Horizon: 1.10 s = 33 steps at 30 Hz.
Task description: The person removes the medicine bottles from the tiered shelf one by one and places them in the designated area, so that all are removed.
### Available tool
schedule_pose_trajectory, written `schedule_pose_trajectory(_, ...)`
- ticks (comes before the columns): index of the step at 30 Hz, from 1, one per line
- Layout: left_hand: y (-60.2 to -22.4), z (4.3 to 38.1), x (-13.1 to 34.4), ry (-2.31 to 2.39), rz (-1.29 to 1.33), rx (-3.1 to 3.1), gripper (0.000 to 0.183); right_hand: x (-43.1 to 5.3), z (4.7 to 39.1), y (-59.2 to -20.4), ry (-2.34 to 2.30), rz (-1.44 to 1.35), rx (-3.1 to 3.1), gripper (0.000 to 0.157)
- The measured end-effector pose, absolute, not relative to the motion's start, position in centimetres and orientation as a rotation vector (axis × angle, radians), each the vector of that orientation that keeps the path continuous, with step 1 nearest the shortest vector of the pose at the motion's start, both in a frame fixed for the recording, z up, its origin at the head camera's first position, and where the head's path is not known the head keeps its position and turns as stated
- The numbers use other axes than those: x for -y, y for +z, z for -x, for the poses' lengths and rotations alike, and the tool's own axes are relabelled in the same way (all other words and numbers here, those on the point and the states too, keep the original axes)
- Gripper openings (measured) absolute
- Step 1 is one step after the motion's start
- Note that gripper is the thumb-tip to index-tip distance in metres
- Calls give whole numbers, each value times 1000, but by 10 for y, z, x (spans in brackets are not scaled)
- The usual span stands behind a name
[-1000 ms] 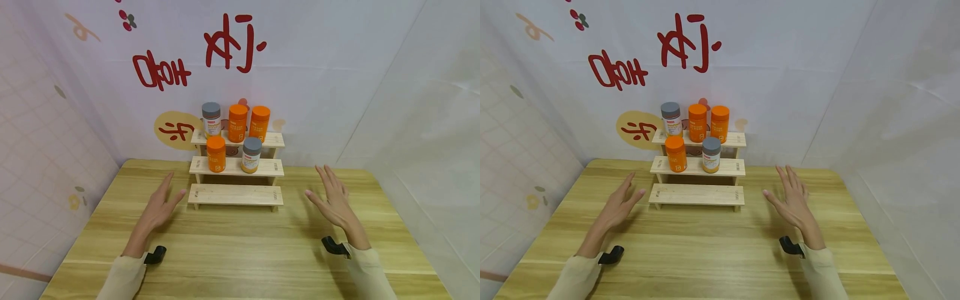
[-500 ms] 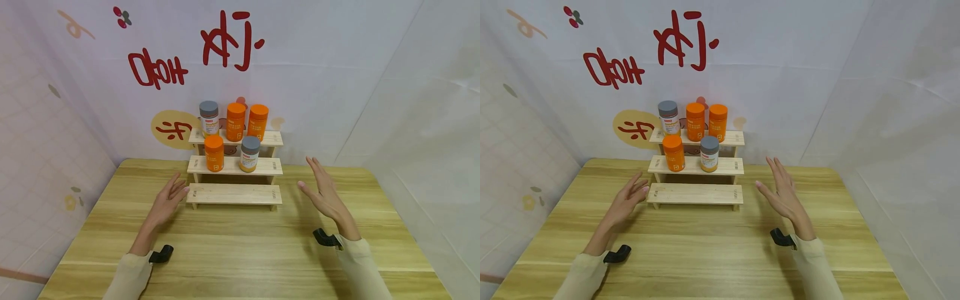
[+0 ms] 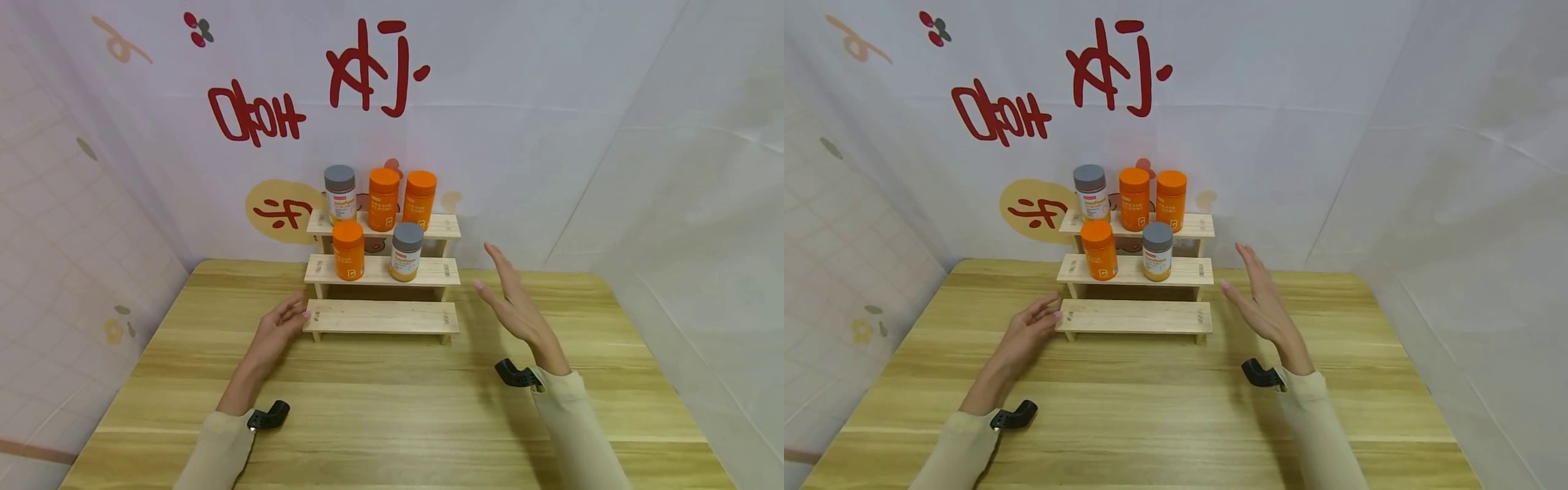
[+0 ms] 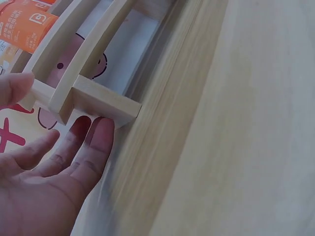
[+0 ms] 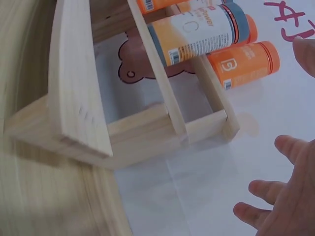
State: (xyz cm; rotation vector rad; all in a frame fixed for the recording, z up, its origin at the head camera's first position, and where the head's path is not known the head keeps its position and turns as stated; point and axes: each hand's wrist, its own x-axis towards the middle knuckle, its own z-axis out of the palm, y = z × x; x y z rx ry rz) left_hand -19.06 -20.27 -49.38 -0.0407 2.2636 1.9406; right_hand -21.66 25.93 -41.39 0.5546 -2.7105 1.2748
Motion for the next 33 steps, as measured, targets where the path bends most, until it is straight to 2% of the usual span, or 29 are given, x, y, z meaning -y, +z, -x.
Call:
schedule_pose_trajectory(5, -499, 191, 200, 2032, 89, -2173, 63, -251, 221, -409, 1357, -563, 2702, 69)
schedule_pose_trajectory(13, -507, 192, 199, 2110, 20, -2150, 59, -240, 233, -404, 1475, -588, 2673, 67)
schedule_pose_trajectory(33, -508, 191, 197, 2200, -22, -2060, 61, -217, 261, -384, 1607, -610, 2526, 75)
